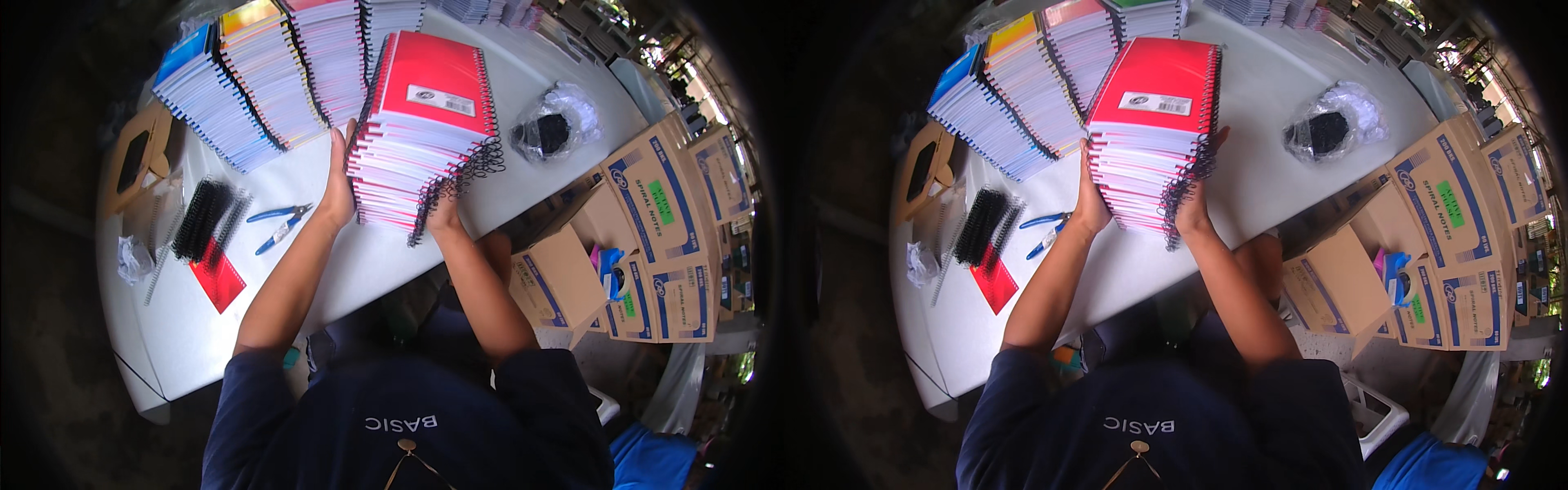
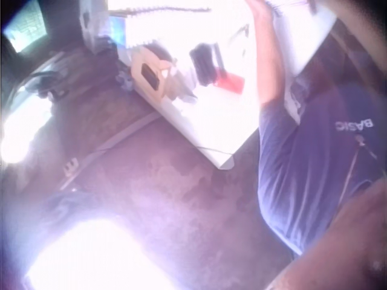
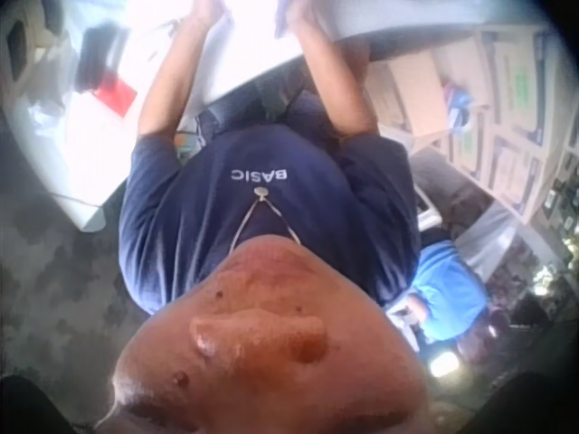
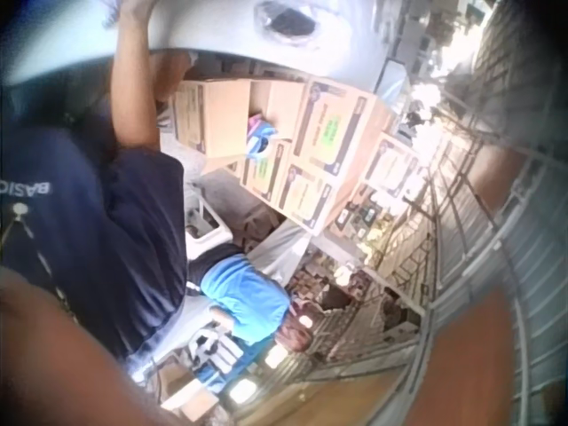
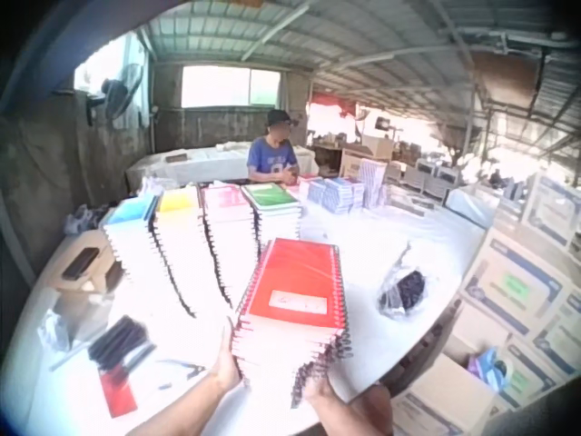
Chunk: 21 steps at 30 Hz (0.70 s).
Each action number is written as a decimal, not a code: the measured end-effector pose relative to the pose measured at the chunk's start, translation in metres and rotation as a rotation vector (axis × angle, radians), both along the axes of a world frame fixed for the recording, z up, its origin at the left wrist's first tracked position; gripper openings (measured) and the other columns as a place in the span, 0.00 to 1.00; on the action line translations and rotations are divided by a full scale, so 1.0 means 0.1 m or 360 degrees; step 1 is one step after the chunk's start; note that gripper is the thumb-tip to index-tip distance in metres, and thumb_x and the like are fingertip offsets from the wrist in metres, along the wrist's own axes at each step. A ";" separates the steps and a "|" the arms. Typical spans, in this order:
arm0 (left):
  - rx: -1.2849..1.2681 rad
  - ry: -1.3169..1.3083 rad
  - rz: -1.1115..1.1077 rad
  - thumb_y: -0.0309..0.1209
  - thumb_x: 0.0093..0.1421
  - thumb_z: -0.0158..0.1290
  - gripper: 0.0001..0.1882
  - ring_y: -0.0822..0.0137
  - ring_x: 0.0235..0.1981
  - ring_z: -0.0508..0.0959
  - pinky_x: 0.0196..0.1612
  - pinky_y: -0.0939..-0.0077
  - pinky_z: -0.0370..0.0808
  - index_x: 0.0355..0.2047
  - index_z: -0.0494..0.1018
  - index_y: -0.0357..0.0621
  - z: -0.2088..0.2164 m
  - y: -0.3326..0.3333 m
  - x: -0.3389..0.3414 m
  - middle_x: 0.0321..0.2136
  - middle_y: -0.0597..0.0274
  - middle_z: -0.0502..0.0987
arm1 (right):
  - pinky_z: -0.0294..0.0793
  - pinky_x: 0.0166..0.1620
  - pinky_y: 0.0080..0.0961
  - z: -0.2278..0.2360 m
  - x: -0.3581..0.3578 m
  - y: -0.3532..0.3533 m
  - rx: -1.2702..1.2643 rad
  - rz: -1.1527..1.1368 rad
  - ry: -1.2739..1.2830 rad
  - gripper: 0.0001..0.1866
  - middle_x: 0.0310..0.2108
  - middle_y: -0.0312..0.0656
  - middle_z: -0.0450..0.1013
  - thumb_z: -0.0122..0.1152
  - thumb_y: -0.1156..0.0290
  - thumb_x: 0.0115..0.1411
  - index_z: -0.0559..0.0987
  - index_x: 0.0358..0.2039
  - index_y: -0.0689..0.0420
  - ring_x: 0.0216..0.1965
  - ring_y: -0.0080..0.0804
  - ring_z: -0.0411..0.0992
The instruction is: The person stacks spiral-bound notebooks, aligns the covers and pages by hand, and uses a pair of side-cutting pliers to trim the excess spiral wire on the edge of the stack.
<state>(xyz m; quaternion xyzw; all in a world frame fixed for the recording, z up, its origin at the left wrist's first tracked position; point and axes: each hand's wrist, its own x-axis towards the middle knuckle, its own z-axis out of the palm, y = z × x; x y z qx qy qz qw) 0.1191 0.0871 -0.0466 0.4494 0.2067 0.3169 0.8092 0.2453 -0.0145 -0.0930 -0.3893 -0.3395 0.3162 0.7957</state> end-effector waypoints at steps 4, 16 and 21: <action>0.0233 -0.0107 0.0081 0.74 0.51 0.22 0.53 0.57 0.61 0.57 0.62 0.59 0.53 0.63 0.48 0.43 0.12 0.34 -0.02 0.61 0.52 0.55 | 0.22 0.65 0.32 0.20 0.26 0.04 0.0185 -0.0223 -0.0417 0.39 0.67 0.39 0.19 0.22 0.42 0.65 0.22 0.62 0.52 0.67 0.30 0.22; 0.0506 -0.0249 -0.0216 0.75 0.49 0.22 0.55 0.57 0.67 0.38 0.66 0.64 0.39 0.65 0.29 0.46 0.78 0.20 0.02 0.66 0.51 0.30 | 0.19 0.65 0.34 1.18 0.00 0.11 0.0258 -0.0533 -0.0618 0.42 0.67 0.42 0.21 0.17 0.36 0.61 0.29 0.64 0.53 0.67 0.33 0.19; 0.0797 -0.0291 0.0002 0.72 0.53 0.20 0.50 0.59 0.67 0.43 0.66 0.65 0.41 0.65 0.38 0.47 1.13 0.15 0.02 0.66 0.52 0.40 | 0.19 0.64 0.33 1.47 -0.12 0.10 0.0249 -0.0449 -0.0925 0.46 0.67 0.45 0.22 0.16 0.32 0.58 0.29 0.64 0.55 0.67 0.32 0.19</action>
